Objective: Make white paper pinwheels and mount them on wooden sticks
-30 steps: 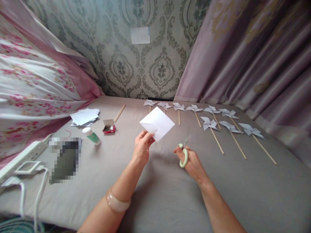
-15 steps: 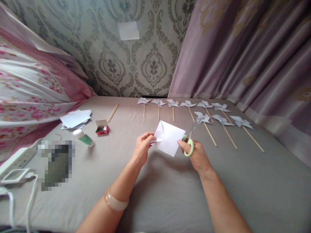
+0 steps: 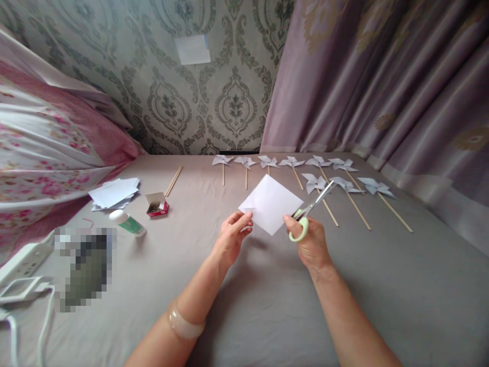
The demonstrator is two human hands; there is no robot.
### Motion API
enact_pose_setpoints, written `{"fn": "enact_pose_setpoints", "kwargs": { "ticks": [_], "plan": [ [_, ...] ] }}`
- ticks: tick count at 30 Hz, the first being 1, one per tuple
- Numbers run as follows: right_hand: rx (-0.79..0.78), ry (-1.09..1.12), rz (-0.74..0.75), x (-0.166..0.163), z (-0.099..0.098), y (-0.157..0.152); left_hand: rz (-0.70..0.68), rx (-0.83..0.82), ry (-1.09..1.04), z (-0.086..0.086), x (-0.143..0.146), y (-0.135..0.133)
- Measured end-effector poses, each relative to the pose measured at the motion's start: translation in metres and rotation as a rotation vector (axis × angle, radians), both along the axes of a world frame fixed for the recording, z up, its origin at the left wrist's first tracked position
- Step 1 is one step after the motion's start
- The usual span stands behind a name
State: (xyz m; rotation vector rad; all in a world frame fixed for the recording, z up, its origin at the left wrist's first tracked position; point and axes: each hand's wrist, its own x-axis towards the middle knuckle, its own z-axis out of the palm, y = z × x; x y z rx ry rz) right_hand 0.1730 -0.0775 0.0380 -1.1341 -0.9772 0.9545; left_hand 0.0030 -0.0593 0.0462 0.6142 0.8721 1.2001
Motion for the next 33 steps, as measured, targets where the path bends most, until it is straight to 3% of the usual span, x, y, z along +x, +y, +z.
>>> {"fn": "enact_pose_setpoints", "kwargs": {
  "ticks": [6, 15, 20, 22, 24, 28, 33],
  "plan": [
    [0.018, -0.036, -0.003, -0.001, 0.0, 0.001, -0.058, 0.098, 0.083, -0.004, 0.011, -0.008],
    [0.003, -0.209, -0.051, 0.001, -0.008, 0.003, -0.025, 0.136, 0.141, -0.007, 0.016, -0.011],
    [-0.049, -0.247, -0.066, -0.001, 0.003, 0.0, 0.037, 0.141, 0.144, -0.007, 0.013, -0.008],
    [-0.126, -0.339, 0.025, -0.003, 0.009, -0.003, 0.09, 0.122, 0.106, -0.006, 0.008, -0.004],
    [-0.198, -0.466, 0.205, -0.006, 0.013, -0.007, 0.149, 0.092, 0.042, -0.003, 0.002, 0.0],
    [-0.231, -0.683, 0.523, -0.018, 0.008, -0.014, 0.242, 0.062, -0.045, 0.004, -0.008, 0.004],
    [-0.168, -0.769, 0.63, -0.03, -0.003, -0.019, 0.238, 0.056, -0.075, 0.008, -0.008, 0.002]
  ]
}}
